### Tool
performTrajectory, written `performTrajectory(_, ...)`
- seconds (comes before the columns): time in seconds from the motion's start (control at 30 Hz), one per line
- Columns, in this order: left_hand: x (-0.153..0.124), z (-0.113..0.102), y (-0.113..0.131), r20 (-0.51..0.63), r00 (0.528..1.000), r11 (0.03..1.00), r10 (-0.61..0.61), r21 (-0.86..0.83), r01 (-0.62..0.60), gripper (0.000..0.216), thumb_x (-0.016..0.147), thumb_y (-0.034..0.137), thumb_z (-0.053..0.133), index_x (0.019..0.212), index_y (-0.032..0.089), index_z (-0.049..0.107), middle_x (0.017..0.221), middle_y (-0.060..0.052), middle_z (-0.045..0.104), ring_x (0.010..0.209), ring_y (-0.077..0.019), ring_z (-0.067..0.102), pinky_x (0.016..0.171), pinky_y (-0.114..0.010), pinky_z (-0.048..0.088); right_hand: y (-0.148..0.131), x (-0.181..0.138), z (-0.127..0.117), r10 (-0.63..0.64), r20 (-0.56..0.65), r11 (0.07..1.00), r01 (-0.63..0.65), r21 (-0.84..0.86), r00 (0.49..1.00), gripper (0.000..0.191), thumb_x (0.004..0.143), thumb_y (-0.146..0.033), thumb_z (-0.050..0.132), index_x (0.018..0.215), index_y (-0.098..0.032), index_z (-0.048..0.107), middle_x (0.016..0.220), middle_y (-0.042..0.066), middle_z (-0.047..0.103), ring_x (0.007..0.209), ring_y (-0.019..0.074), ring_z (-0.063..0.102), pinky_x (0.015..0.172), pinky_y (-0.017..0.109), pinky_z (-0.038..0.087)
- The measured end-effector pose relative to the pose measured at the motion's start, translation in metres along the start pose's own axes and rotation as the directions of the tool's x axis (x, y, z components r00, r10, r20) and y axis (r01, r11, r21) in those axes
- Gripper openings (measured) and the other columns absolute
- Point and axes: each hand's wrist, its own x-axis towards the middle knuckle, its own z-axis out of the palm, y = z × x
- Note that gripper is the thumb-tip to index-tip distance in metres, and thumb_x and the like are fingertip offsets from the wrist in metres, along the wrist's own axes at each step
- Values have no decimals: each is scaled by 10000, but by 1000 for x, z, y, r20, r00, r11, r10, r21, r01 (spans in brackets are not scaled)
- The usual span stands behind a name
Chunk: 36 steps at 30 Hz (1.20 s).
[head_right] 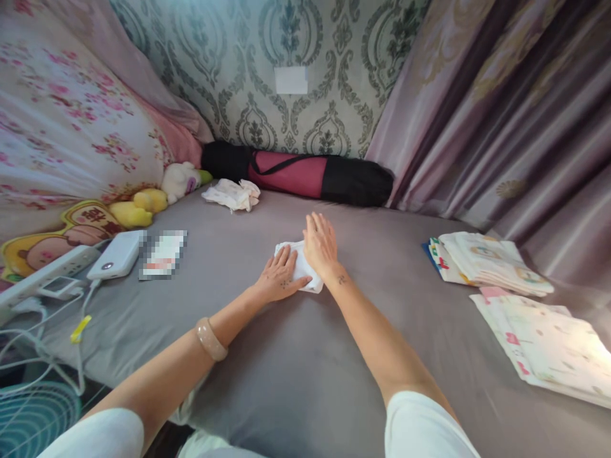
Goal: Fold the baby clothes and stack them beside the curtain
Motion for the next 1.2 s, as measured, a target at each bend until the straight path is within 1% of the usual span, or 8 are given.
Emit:
performTrajectory(0.2, 6, -3, -14, 53, 998, 983, 30, -184, -20, 1079, 730, 682, 596, 1512, 83, 155, 1588, -233, 63, 1470, -362, 42, 1165, -527, 133, 4, -27, 15, 80, 364, 997, -68, -44, 928, 586, 981, -342, 218, 1449, -28, 378, 1514, 180, 359, 1434, 267, 257, 1163, 438, 194)
performTrajectory(0.37, 5, -25, -30, 15, 997, 778, -74, -625, 67, 766, 823, 537, 569, 1454, 159, 358, 1469, -149, 440, 1320, -300, 445, 1067, -396, 396, -7, -30, 15, 7, 171, 997, 7, -80, 985, 607, 977, -356, 252, 1491, -35, 291, 1575, 162, 216, 1471, 264, 120, 1184, 455, 102)
performTrajectory(0.47, 0, -39, -39, -17, 970, 638, -244, -756, 147, 567, 903, 432, 484, 1398, 158, 442, 1368, -134, 554, 1217, -247, 550, 990, -337, 455, -19, -34, 19, -36, 245, 996, 55, -71, 969, 581, 968, -321, 290, 1460, -18, 356, 1541, 179, 303, 1457, 255, 191, 1187, 407, 113)
performTrajectory(0.53, -2, -44, -45, -39, 948, 618, -315, -766, 174, 495, 924, 382, 449, 1365, 159, 480, 1404, -132, 527, 1272, -235, 510, 1021, -323, 424, -25, -36, 21, -15, 320, 996, 44, -83, 947, 571, 963, -316, 308, 1437, -9, 395, 1511, 190, 359, 1441, 266, 242, 1183, 400, 129)
performTrajectory(0.7, -4, -43, -53, -58, 919, 634, -391, -740, 223, 464, 938, 358, 401, 1327, 131, 515, 1430, -139, 499, 1320, -220, 462, 1085, -317, 354, -42, -37, 26, -61, 235, 996, 74, -45, 970, 599, 987, -336, 238, 1477, 1, 307, 1560, 180, 248, 1464, 259, 158, 1186, 416, 112)
performTrajectory(0.83, -5, -40, -55, -68, 905, 618, -421, -751, 231, 434, 935, 323, 395, 1298, 136, 540, 1399, -140, 532, 1294, -230, 489, 1087, -357, 358, -57, -36, 29, -50, 339, 997, 66, -34, 940, 610, 979, -353, 264, 1470, 4, 323, 1543, 188, 289, 1440, 273, 243, 1174, 393, 165)
performTrajectory(0.97, -5, -40, -57, -105, 888, 628, -448, -744, 229, 416, 914, 259, 400, 1268, 122, 569, 1390, -144, 540, 1304, -228, 479, 1100, -356, 342, -66, -36, 37, -108, 271, 993, 119, -22, 956, 615, 981, -345, 220, 1486, 0, 287, 1554, 178, 267, 1459, 261, 182, 1180, 421, 139)
performTrajectory(1.2, -2, -38, -54, -148, 880, 669, -451, -708, 224, 428, 891, 184, 375, 1257, 82, 572, 1341, -161, 575, 1272, -226, 506, 1090, -374, 355, -69, -32, 40, -139, 421, 990, 110, 91, 896, 614, 957, -324, 263, 1455, 25, 344, 1557, 180, 254, 1461, 272, 169, 1185, 416, 154)
